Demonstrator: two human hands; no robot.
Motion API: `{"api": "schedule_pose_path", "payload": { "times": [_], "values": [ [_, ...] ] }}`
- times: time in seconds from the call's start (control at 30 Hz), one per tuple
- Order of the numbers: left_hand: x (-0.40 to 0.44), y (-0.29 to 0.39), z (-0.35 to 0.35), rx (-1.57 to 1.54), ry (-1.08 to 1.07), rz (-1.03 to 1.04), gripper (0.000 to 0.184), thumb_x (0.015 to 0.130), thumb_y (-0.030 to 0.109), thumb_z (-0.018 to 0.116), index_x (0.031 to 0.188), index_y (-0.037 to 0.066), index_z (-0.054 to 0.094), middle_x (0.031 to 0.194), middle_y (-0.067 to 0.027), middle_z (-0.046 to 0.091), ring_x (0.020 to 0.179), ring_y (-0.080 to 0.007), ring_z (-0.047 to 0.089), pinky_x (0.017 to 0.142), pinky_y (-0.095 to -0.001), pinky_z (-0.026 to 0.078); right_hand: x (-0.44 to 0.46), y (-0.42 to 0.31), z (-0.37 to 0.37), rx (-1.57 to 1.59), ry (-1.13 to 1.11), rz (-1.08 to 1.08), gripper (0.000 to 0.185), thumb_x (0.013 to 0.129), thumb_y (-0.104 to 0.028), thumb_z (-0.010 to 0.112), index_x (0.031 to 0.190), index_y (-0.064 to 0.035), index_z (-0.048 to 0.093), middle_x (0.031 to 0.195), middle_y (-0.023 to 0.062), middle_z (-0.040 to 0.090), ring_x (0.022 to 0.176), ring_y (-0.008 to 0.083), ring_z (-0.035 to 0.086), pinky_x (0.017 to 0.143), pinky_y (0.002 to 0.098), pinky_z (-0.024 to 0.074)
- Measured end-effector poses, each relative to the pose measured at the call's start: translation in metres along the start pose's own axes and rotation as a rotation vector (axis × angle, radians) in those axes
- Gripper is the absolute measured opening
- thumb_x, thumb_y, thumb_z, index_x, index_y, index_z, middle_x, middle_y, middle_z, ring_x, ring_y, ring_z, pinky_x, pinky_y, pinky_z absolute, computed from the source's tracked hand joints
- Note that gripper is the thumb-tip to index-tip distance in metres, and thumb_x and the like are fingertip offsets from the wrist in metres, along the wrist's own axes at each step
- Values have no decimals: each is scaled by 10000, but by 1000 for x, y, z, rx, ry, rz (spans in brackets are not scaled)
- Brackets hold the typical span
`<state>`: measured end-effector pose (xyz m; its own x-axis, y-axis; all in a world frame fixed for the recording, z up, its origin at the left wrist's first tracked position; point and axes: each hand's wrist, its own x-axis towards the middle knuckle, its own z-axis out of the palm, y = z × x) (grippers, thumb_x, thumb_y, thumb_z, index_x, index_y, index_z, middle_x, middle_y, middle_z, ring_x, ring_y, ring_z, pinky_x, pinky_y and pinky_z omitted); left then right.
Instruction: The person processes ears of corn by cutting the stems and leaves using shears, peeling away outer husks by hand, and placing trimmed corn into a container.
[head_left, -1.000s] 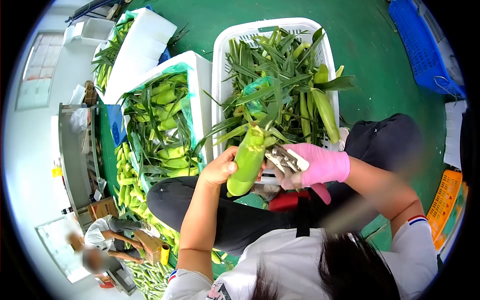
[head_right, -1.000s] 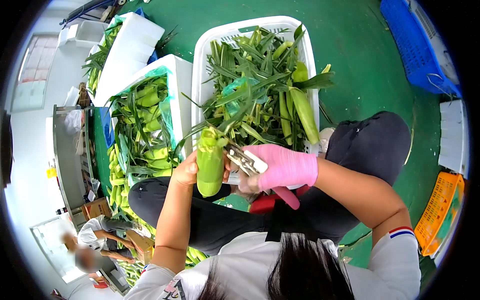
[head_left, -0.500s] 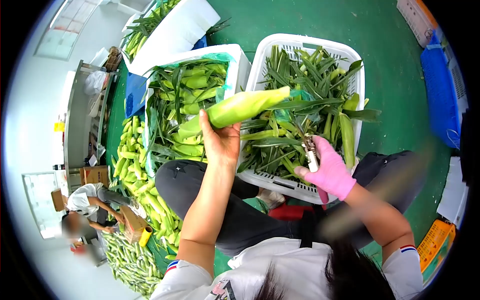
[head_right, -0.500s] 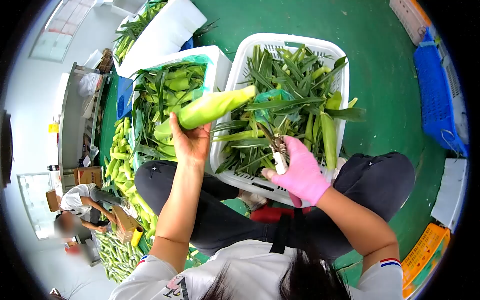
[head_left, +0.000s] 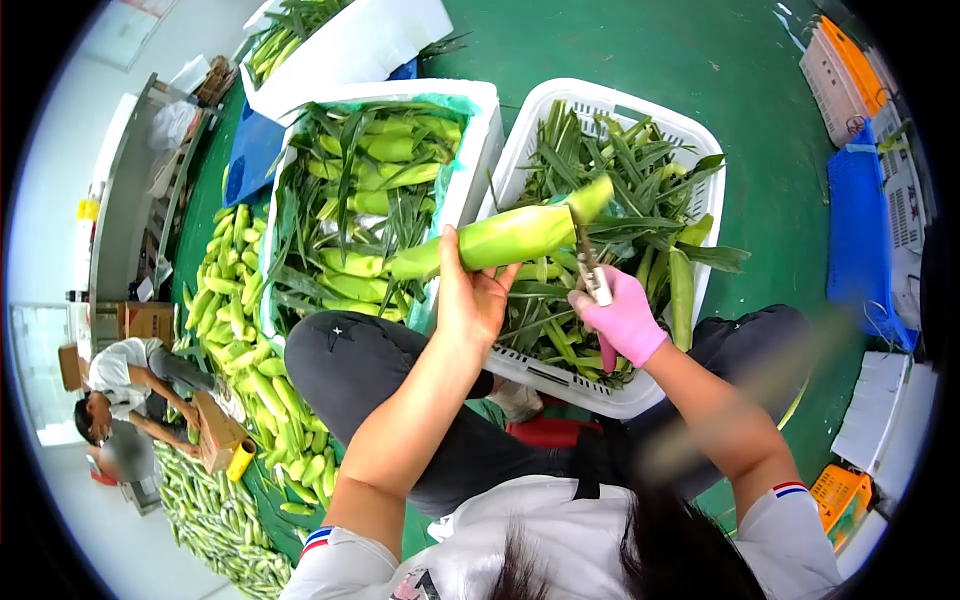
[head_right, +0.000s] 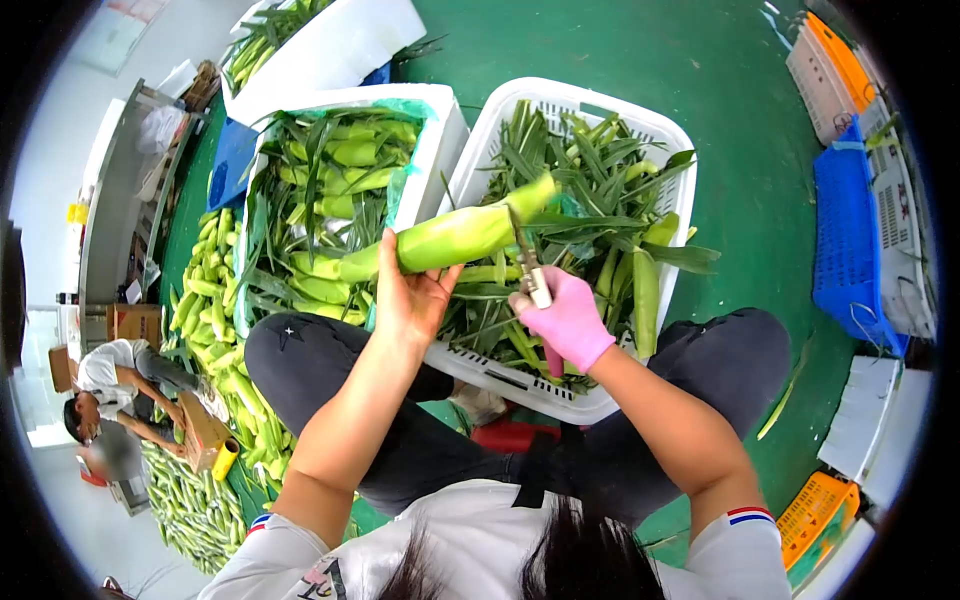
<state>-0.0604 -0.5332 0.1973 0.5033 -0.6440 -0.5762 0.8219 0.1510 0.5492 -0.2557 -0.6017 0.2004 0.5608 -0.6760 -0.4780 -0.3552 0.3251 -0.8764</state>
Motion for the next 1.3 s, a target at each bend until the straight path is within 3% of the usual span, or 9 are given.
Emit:
{"api": "schedule_pose_path", "payload": {
  "times": [0.13, 0.33, 0.67, 0.83, 0.97, 1.1, 1.2, 1.27, 1.3],
  "values": [
    [7, 5, -7, 174, 70, -50, 404, 887, 457, 707, 1144, 190, 547, 1101, -1, 609, 1040, -153, 575, 861, -347, 455, -8, 16, -1, 419, -34, 50, 165, 855, -94, 650, 984, -17, 582, 784, 41, 599, 612, 143, 607, 570, 281, 504],
    [-9, -31, 5, 895, -367, 337, 532, 764, 44, 789, 1223, 36, 519, 1101, -44, 620, 995, -170, 614, 900, -298, 485, -15, -17, -33, 345, 158, -94, 267, 812, -78, 645, 1075, -40, 619, 871, 56, 640, 625, 121, 565, 437, 257, 465],
    [-25, -52, 13, 1381, -508, 807, 553, 614, -64, 778, 1119, 59, 591, 1115, -130, 581, 1087, -337, 577, 942, -388, 466, -31, -42, -34, 284, -99, -77, 391, 840, -162, 746, 1188, -44, 613, 931, 23, 643, 752, 93, 607, 681, 247, 509],
    [-23, -51, 10, 1580, -434, 950, 520, 612, -41, 775, 1090, 68, 601, 1120, -120, 565, 1079, -359, 542, 917, -412, 452, -27, -38, -34, 106, -78, -124, 392, 801, -23, 532, 1186, -21, 606, 865, 50, 631, 748, 109, 610, 675, 270, 512],
    [-17, -62, -2, 1438, -538, 662, 544, 655, -14, 779, 1158, 88, 600, 1122, -92, 590, 1115, -301, 541, 983, -410, 414, -26, -27, -29, 279, -44, -34, 407, 809, -35, 494, 1206, -23, 586, 763, 42, 575, 646, 110, 554, 579, 258, 471],
    [-32, -68, 1, 728, -732, -276, 543, 839, 55, 749, 1318, 31, 496, 1337, -83, 535, 1234, -185, 517, 1048, -359, 416, -33, -29, -31, 496, -56, -3, 413, 840, -87, 486, 1245, -31, 543, 761, 46, 562, 621, 114, 523, 533, 252, 466],
    [-37, -58, 8, 776, -604, -84, 687, 809, 127, 785, 1381, 28, 418, 1337, -111, 534, 1238, -237, 524, 1052, -375, 412, -35, -15, -40, 651, -37, -97, 423, 867, -103, 486, 1285, -41, 512, 768, 53, 561, 620, 118, 521, 504, 247, 470],
    [-41, -42, 19, 1387, -506, 830, 666, 740, 274, 821, 1239, 8, 470, 1130, -131, 565, 1075, -294, 569, 977, -388, 439, -35, -15, -40, 580, 3, -130, 408, 895, -86, 488, 1302, -57, 501, 783, 59, 572, 629, 112, 528, 520, 241, 479],
    [-48, -37, 22, 1404, -519, 897, 560, 723, 283, 827, 1091, 29, 489, 1006, -125, 541, 956, -305, 566, 866, -407, 449, -36, -18, -34, 550, 43, -137, 399, 895, -76, 498, 1294, -58, 510, 788, 58, 580, 640, 109, 539, 538, 242, 480]
  ]
}}
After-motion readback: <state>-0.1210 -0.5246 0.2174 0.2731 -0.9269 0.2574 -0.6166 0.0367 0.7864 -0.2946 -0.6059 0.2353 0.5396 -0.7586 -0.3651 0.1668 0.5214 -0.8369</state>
